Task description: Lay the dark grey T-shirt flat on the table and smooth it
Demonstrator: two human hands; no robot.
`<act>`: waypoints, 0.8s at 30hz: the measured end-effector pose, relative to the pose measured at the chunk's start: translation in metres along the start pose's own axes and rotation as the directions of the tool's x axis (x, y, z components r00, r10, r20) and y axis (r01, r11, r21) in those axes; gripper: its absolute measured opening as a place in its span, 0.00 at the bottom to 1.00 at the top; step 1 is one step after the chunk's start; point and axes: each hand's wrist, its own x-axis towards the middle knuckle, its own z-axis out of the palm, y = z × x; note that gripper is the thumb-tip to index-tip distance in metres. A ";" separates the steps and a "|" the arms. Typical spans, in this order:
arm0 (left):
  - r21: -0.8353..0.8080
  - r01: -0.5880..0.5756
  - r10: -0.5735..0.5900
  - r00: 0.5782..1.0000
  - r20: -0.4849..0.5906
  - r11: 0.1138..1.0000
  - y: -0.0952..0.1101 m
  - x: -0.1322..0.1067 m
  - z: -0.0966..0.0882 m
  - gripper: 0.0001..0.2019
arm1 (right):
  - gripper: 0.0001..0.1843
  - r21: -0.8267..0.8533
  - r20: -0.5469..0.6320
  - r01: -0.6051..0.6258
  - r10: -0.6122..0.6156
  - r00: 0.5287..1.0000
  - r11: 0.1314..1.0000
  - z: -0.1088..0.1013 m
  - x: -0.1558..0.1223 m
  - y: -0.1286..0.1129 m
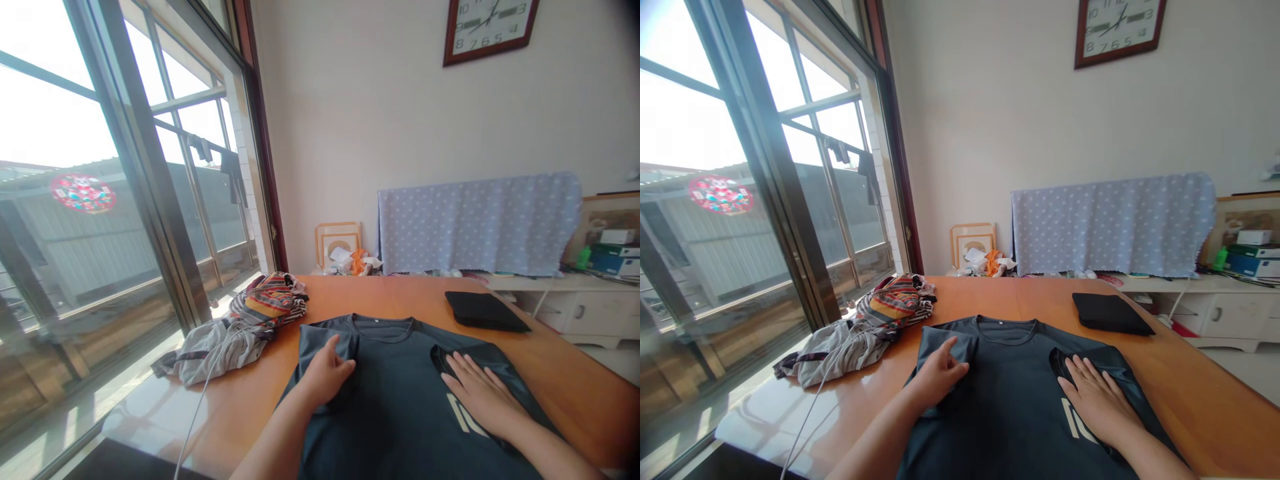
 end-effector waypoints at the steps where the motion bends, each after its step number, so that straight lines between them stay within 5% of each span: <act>1: 0.002 -0.012 0.012 1.000 0.019 1.000 -0.001 -0.001 0.004 0.31 | 0.41 0.003 0.001 0.001 -0.001 1.000 1.000 -0.001 0.000 -0.001; 4: 0.045 0.010 -0.008 0.998 -0.063 0.999 -0.009 0.004 -0.004 0.24 | 0.40 0.014 0.003 0.001 -0.001 1.000 1.000 -0.005 -0.001 -0.003; 8: 0.241 0.001 0.041 0.985 -0.168 0.971 -0.020 0.008 -0.017 0.30 | 0.40 0.021 0.004 -0.010 0.010 1.000 1.000 -0.007 -0.002 -0.005; 13: 0.502 -0.071 -0.008 0.988 0.154 0.862 -0.035 -0.003 0.010 0.35 | 0.40 0.049 0.005 -0.018 0.018 1.000 0.999 -0.009 -0.004 -0.009; 16: 0.543 -0.076 -0.042 0.979 0.202 0.837 -0.036 -0.002 0.016 0.35 | 0.38 0.103 0.013 -0.013 0.012 1.000 0.995 -0.016 -0.004 -0.010; 20: 0.576 -0.042 0.012 0.998 0.057 0.817 -0.029 0.013 -0.004 0.26 | 0.31 0.242 -0.028 -0.023 0.031 0.999 0.970 -0.037 0.005 -0.005; 24: 0.528 0.181 -0.145 0.983 -0.109 0.830 -0.037 0.039 -0.027 0.26 | 0.25 0.320 -0.065 -0.228 0.261 0.963 0.920 -0.055 0.025 0.004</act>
